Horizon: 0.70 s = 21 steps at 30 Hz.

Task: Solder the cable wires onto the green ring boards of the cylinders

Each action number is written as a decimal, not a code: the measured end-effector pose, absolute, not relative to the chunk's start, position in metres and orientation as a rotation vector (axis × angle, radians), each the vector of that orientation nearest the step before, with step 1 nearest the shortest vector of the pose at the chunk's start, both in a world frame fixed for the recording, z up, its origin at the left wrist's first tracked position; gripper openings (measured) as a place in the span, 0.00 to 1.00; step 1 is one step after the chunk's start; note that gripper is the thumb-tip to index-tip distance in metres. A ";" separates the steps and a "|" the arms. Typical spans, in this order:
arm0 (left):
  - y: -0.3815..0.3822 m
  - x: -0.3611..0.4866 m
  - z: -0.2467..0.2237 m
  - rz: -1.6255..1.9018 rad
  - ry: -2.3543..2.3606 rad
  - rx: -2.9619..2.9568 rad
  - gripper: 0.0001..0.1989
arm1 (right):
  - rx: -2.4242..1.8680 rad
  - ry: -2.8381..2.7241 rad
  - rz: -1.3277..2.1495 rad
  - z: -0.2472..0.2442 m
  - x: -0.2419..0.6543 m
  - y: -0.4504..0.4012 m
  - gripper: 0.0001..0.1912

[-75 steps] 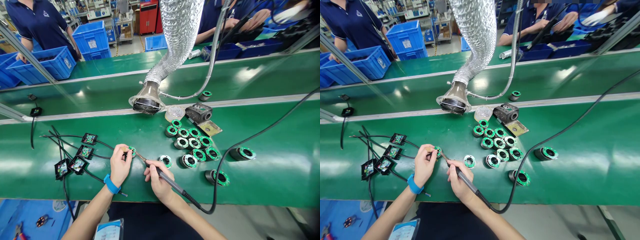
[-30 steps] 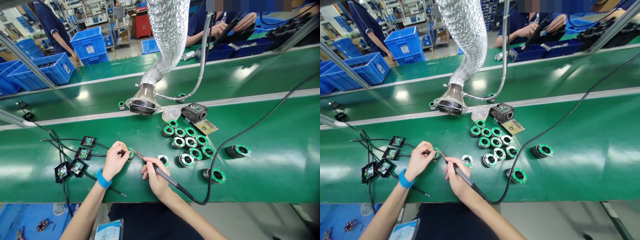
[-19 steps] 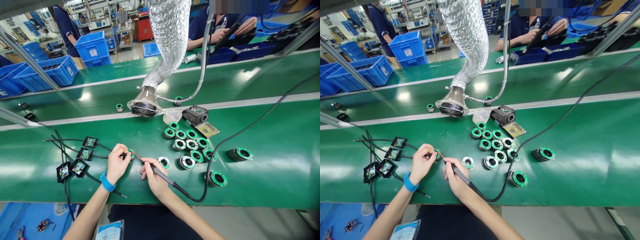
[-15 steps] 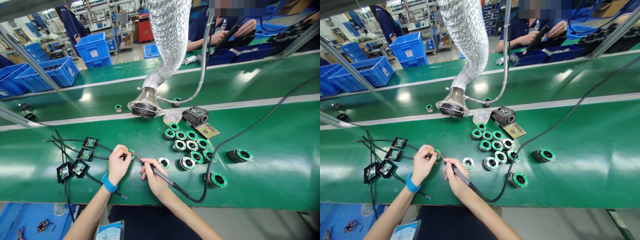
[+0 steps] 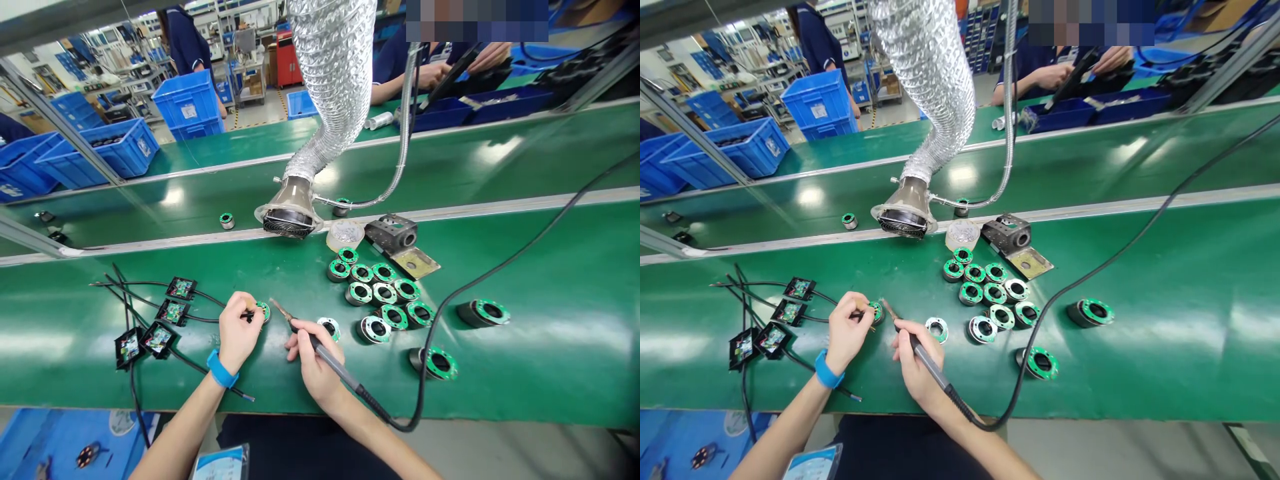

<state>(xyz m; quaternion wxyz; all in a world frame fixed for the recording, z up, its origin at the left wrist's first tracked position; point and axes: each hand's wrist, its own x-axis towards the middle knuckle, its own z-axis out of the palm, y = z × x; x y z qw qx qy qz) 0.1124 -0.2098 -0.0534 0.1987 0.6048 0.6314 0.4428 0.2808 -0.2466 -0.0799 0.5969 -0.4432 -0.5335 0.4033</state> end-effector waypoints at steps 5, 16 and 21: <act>-0.209 0.109 -0.052 1.212 1.742 1.718 0.09 | -1.015 -1.374 0.687 -0.078 0.284 -0.246 0.11; -0.192 0.090 -0.054 1.173 1.706 1.766 0.09 | -0.974 -1.522 0.354 -0.066 0.315 -0.235 0.14; -0.171 0.070 -0.047 1.047 1.836 1.689 0.05 | -0.998 -1.542 0.219 -0.079 0.331 -0.231 0.15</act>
